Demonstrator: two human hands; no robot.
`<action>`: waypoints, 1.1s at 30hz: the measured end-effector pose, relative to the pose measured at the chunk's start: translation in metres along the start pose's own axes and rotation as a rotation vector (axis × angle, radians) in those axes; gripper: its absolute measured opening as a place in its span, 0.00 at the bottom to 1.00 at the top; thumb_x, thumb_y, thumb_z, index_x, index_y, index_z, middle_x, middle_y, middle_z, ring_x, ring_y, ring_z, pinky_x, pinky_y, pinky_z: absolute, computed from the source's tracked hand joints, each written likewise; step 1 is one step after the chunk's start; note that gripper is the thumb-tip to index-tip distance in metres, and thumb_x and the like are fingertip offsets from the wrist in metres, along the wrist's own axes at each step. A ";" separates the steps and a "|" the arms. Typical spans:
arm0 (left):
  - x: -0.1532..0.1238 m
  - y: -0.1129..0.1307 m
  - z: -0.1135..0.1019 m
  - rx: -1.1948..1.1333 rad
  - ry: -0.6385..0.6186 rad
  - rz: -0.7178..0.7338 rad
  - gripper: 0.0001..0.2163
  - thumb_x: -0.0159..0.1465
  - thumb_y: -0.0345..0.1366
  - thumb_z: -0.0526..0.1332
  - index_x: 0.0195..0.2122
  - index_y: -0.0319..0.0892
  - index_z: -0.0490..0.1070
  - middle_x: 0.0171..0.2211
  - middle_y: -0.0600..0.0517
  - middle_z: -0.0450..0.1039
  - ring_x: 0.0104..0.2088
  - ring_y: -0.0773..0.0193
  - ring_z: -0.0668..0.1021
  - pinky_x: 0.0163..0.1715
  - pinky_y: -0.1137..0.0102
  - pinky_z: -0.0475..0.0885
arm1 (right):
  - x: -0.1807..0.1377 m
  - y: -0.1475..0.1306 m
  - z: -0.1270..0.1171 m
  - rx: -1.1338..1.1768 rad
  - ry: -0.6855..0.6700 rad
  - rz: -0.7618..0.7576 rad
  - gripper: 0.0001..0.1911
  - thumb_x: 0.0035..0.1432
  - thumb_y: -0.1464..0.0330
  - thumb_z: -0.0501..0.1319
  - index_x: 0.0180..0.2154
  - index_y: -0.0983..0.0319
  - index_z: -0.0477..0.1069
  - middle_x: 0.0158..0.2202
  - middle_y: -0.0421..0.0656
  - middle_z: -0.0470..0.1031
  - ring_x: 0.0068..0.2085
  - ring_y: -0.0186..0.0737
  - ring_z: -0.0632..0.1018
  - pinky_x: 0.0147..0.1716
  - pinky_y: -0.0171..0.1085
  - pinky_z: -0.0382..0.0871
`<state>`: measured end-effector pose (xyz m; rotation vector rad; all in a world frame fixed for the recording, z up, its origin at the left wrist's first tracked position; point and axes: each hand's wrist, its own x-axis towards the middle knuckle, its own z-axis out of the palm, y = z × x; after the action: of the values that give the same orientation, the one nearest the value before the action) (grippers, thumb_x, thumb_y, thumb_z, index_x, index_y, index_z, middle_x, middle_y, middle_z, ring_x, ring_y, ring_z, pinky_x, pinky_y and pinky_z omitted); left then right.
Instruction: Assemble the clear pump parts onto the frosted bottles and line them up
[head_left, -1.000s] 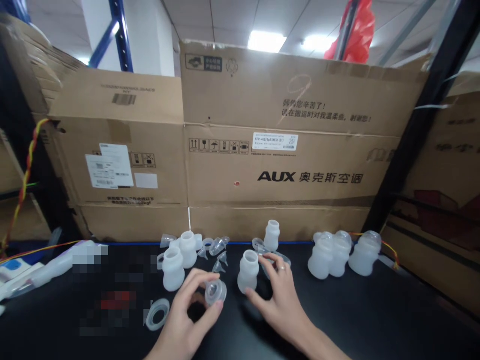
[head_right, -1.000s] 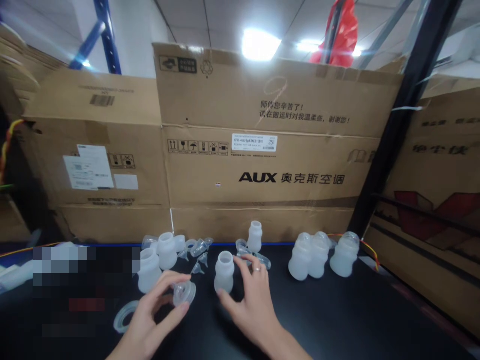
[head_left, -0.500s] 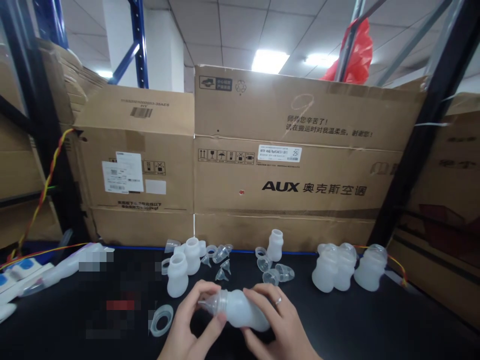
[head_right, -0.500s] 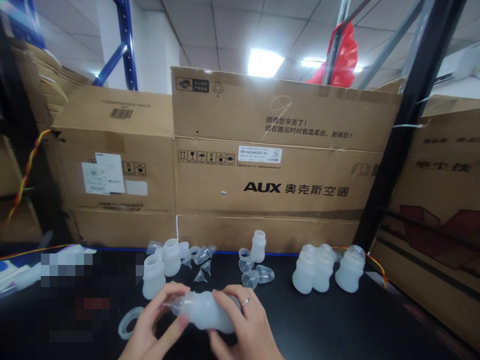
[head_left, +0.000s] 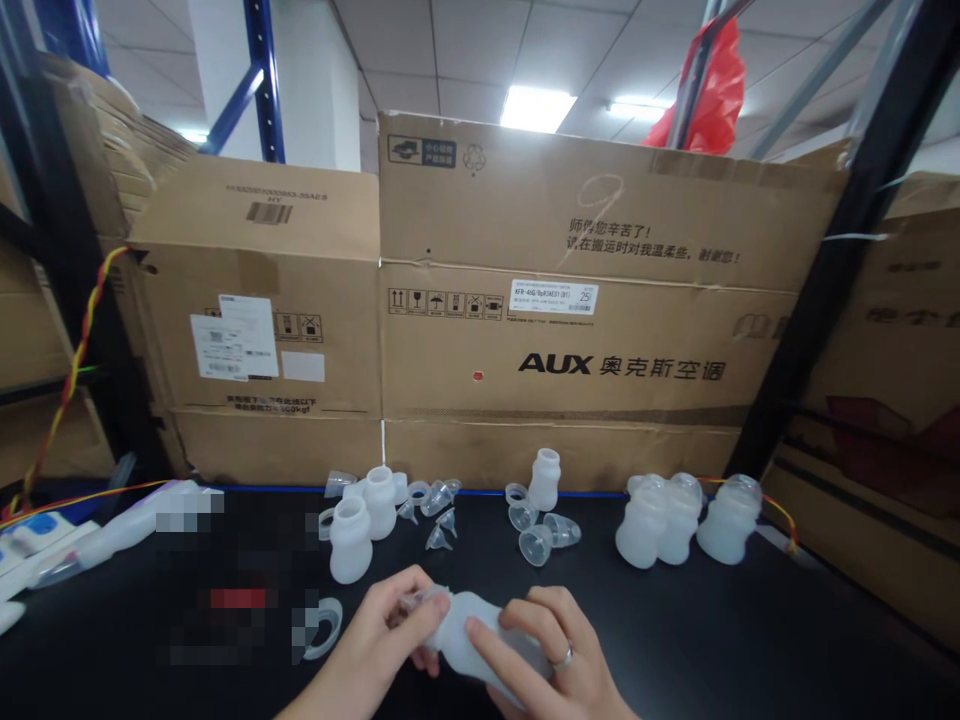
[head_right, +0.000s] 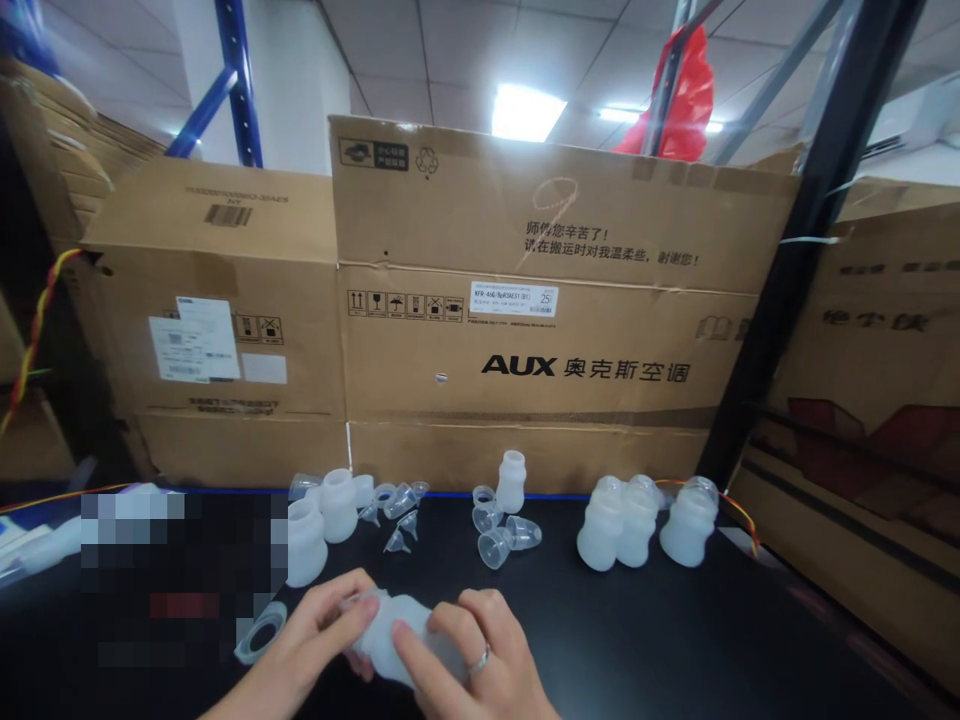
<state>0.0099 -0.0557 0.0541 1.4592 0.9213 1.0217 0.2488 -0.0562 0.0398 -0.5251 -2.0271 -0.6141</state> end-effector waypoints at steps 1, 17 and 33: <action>0.000 -0.003 -0.001 -0.015 -0.003 0.006 0.23 0.64 0.60 0.67 0.36 0.42 0.74 0.27 0.54 0.73 0.30 0.63 0.77 0.32 0.71 0.72 | 0.000 -0.001 0.001 0.035 0.001 0.032 0.28 0.54 0.76 0.68 0.58 0.60 0.76 0.35 0.48 0.81 0.33 0.46 0.78 0.33 0.42 0.79; -0.021 0.006 0.009 -0.121 0.145 0.135 0.34 0.59 0.57 0.74 0.63 0.51 0.71 0.54 0.45 0.79 0.57 0.50 0.80 0.61 0.61 0.70 | -0.001 -0.007 0.015 0.711 -0.204 0.647 0.23 0.65 0.49 0.66 0.52 0.58 0.81 0.36 0.45 0.78 0.35 0.42 0.79 0.35 0.37 0.75; -0.005 0.012 -0.003 0.298 0.295 0.335 0.13 0.64 0.48 0.71 0.44 0.47 0.82 0.39 0.49 0.85 0.34 0.60 0.86 0.37 0.72 0.83 | 0.009 -0.004 0.000 0.603 -0.186 0.622 0.24 0.61 0.59 0.72 0.58 0.57 0.78 0.45 0.47 0.79 0.41 0.44 0.82 0.42 0.39 0.78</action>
<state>0.0058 -0.0606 0.0658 1.7829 1.0971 1.4214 0.2422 -0.0583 0.0463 -0.8018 -1.9387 0.4213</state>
